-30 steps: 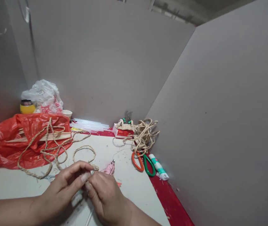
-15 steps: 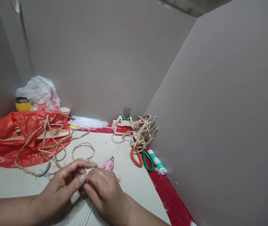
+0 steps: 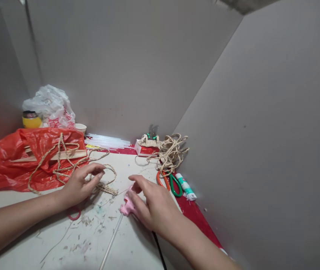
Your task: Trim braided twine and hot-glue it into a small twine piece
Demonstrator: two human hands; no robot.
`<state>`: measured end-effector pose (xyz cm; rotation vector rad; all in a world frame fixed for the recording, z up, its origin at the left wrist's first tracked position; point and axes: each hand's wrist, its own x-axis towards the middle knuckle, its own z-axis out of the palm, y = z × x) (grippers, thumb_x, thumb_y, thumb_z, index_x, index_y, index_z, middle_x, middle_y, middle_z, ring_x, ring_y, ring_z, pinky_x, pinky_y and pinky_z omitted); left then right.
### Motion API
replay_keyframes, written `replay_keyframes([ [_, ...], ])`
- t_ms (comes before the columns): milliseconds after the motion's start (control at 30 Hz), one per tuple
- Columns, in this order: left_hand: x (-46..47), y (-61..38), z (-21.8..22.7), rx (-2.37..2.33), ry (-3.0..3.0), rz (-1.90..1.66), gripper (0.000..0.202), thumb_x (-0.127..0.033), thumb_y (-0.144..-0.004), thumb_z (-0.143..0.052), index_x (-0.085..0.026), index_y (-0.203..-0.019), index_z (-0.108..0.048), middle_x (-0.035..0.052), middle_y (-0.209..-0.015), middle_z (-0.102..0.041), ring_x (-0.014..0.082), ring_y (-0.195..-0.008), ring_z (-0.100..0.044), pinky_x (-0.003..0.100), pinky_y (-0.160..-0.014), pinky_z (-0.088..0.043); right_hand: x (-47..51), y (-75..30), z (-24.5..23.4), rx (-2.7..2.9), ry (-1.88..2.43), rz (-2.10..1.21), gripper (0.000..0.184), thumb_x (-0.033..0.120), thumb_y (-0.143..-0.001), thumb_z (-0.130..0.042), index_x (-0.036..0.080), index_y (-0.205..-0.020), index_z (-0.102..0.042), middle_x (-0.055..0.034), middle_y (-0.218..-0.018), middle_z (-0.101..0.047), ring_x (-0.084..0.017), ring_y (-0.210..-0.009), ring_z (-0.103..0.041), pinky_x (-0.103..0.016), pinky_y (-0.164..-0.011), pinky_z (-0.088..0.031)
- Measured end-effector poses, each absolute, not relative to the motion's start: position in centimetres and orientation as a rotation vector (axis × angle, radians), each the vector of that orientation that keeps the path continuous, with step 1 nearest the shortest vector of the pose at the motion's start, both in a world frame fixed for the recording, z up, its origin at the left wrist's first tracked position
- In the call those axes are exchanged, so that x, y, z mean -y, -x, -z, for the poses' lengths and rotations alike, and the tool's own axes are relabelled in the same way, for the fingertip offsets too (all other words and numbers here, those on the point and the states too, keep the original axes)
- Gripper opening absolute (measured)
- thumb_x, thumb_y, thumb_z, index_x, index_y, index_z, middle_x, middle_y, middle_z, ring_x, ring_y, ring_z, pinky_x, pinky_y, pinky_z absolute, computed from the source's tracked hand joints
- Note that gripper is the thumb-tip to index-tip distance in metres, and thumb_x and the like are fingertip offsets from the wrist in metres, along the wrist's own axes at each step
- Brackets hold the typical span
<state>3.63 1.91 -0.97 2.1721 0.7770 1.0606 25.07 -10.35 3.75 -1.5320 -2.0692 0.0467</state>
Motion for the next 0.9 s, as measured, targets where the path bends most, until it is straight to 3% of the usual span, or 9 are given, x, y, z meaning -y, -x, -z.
replay_keyframes([
  [100,-2.4,-3.4,0.7,-0.744,-2.381,-0.858,0.028,-0.012,-0.079,-0.048,-0.018,-0.103,-0.061,0.0064,-0.105,-0.068,0.0202,-0.099,-0.06,0.034,-0.089,-0.044,12.0,-25.9,-2.9,2.254,1.756,-0.026,0.039,0.029,-0.082,-0.061,0.02,-0.119,-0.056,-0.0133,-0.107,-0.068,-0.027,-0.093,-0.065,-0.039,-0.076,-0.053],
  [267,-2.3,-3.1,0.0,-0.71,-2.598,-0.536,0.039,-0.007,-0.071,-0.049,-0.019,-0.105,-0.063,0.0078,-0.107,-0.067,0.024,-0.101,-0.059,0.035,-0.087,-0.044,13.4,-25.2,-0.1,2.272,2.01,-0.085,0.037,0.012,-0.074,-0.055,0.016,-0.111,-0.058,-0.0148,-0.102,-0.066,-0.03,-0.094,-0.061,-0.04,-0.077,-0.049],
  [400,-2.3,-3.0,0.5,-0.768,-2.756,-0.416,0.024,-0.009,-0.07,-0.049,-0.018,-0.087,-0.063,0.0087,-0.089,-0.066,0.0259,-0.09,-0.058,0.036,-0.081,-0.043,12.8,-24.5,0.6,2.228,2.062,-0.047,0.028,0.006,-0.078,-0.047,0.017,-0.101,-0.058,-0.0115,-0.094,-0.065,-0.025,-0.085,-0.062,-0.033,-0.072,-0.046],
  [600,-2.4,-3.0,1.2,-0.75,-2.76,-0.465,0.013,-0.011,-0.07,-0.05,-0.018,-0.072,-0.06,0.0089,-0.078,-0.065,0.0249,-0.077,-0.058,0.036,-0.073,-0.042,12.9,-24.8,1.6,2.136,2.08,-0.07,0.044,0.002,-0.075,-0.043,0.017,-0.114,-0.054,-0.0116,-0.103,-0.064,-0.025,-0.087,-0.065,-0.032,-0.072,-0.046],
  [800,-2.2,-3.2,0.7,-0.77,-2.639,-0.613,0.011,-0.011,-0.071,-0.051,-0.017,-0.069,-0.06,0.0061,-0.077,-0.063,0.0203,-0.074,-0.057,0.029,-0.069,-0.042,13.9,-27.4,1.6,1.812,1.871,-0.116,0.064,0.011,-0.071,-0.049,0.015,-0.135,-0.04,-0.0175,-0.134,-0.051,-0.03,-0.115,-0.054,-0.042,-0.096,-0.041],
  [900,-2.1,-3.3,0.0,-0.813,-2.532,-0.738,0.013,-0.015,-0.075,-0.05,-0.018,-0.081,-0.061,0.0043,-0.083,-0.064,0.0174,-0.075,-0.058,0.026,-0.067,-0.044,14.5,-28.1,-0.8,1.414,1.624,-0.21,0.058,0.019,-0.074,-0.054,0.021,-0.131,-0.045,-0.012,-0.122,-0.06,-0.028,-0.106,-0.058,-0.041,-0.092,-0.044],
])
